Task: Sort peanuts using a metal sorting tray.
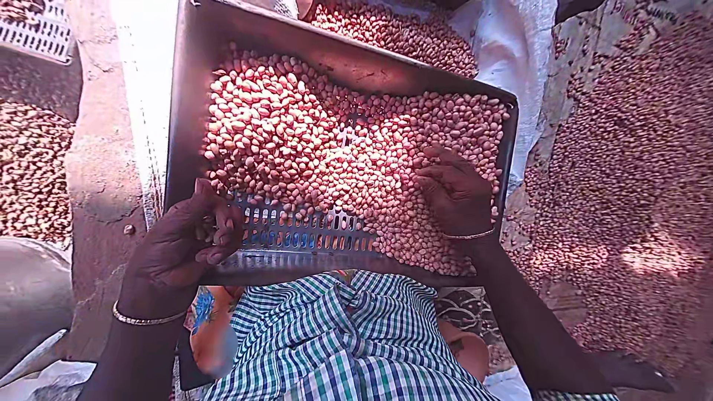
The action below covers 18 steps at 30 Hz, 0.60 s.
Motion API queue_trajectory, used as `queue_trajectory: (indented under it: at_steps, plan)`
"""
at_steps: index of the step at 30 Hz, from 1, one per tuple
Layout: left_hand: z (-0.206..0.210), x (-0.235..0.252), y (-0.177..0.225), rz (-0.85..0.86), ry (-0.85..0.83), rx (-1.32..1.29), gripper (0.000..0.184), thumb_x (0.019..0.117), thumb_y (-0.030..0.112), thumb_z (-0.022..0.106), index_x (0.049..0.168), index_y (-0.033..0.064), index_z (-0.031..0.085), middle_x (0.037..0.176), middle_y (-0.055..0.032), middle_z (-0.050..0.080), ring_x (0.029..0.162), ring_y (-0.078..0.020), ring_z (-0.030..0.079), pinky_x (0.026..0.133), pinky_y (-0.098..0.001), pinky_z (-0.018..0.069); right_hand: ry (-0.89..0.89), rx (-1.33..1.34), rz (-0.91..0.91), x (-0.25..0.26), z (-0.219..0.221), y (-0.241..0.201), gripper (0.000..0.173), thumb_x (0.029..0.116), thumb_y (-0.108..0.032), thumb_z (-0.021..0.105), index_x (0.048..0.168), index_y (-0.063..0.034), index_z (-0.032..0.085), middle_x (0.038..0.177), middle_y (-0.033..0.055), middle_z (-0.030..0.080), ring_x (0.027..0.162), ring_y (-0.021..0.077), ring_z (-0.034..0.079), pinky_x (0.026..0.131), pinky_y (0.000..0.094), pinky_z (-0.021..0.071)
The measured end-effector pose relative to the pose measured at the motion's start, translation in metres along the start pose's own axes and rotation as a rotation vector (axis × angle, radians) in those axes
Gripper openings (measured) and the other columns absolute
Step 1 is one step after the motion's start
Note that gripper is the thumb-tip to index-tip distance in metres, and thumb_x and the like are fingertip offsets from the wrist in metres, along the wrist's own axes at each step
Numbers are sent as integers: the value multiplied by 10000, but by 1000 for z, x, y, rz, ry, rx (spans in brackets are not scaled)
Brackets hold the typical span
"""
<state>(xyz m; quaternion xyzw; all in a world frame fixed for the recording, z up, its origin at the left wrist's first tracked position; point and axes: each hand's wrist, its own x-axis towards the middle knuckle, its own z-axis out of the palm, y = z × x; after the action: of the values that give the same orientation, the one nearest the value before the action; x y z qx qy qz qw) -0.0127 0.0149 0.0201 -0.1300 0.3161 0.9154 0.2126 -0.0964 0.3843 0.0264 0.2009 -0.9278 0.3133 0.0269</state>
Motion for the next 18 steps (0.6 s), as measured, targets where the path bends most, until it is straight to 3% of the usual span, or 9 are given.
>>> queue_trajectory:
  at_steps: [3,7,9,11,12,14,15,16,18]
  plan:
    - [0,1,-1,-2,-3,7,441,1035,391,554,731,114,711,614,65,600,460,42,529,426,-80,431,-64,74,-16,-16,7,-19,141,926,-1,655,980,79,757,1269,260,672,1178,326,668,1013,327,517]
    - [-2,-1,0,-3,-7,45,425,1036,393,553,734,132,699,613,81,584,449,46,508,418,-80,420,-136,-22,-153,-36,41,-24,177,930,-21,640,1004,98,747,1245,265,688,1159,402,681,1041,415,513]
    - [-1,1,0,-4,-28,42,427,1038,392,550,734,129,695,613,79,580,449,44,507,416,-81,420,-104,-41,-179,-35,47,-19,162,915,-7,637,979,97,745,1207,259,705,1143,386,690,1032,403,518]
    - [-1,1,-1,12,-36,21,434,1047,378,537,736,117,693,614,70,579,452,40,508,419,-84,421,-17,171,-34,-29,37,-24,131,911,-5,669,963,97,733,1179,217,711,1114,249,695,978,280,531]
    - [-2,0,-1,25,-37,8,435,1050,372,533,739,115,695,623,66,584,460,36,512,424,-87,424,25,388,93,-25,29,-29,99,934,4,656,980,64,720,1199,136,702,1117,141,675,971,223,531]
    - [-3,-1,-1,45,-34,-10,437,1055,360,529,725,121,688,634,60,594,471,25,523,429,-97,431,93,868,352,-19,19,-34,187,992,-2,552,1024,-78,720,1151,-14,741,1014,58,712,897,226,591]
    - [-3,-1,-1,46,-39,-11,446,1059,361,521,719,123,685,628,58,594,471,21,525,430,-102,433,34,949,443,-20,14,-34,236,1010,-33,472,1038,-147,676,1091,-64,729,904,12,701,808,190,592]
    - [-3,0,-1,46,-37,-7,457,1064,360,510,711,125,681,619,58,591,465,18,521,426,-107,430,-73,903,489,-24,12,-33,233,995,-33,437,1035,-169,622,1004,-94,686,772,-37,639,693,133,548]
    - [-4,1,-1,54,-41,7,455,1073,350,491,722,129,681,630,61,596,465,21,521,430,-105,436,-320,517,409,-29,10,-35,143,929,-1,554,1010,-43,663,868,-31,573,652,-18,494,588,125,423]
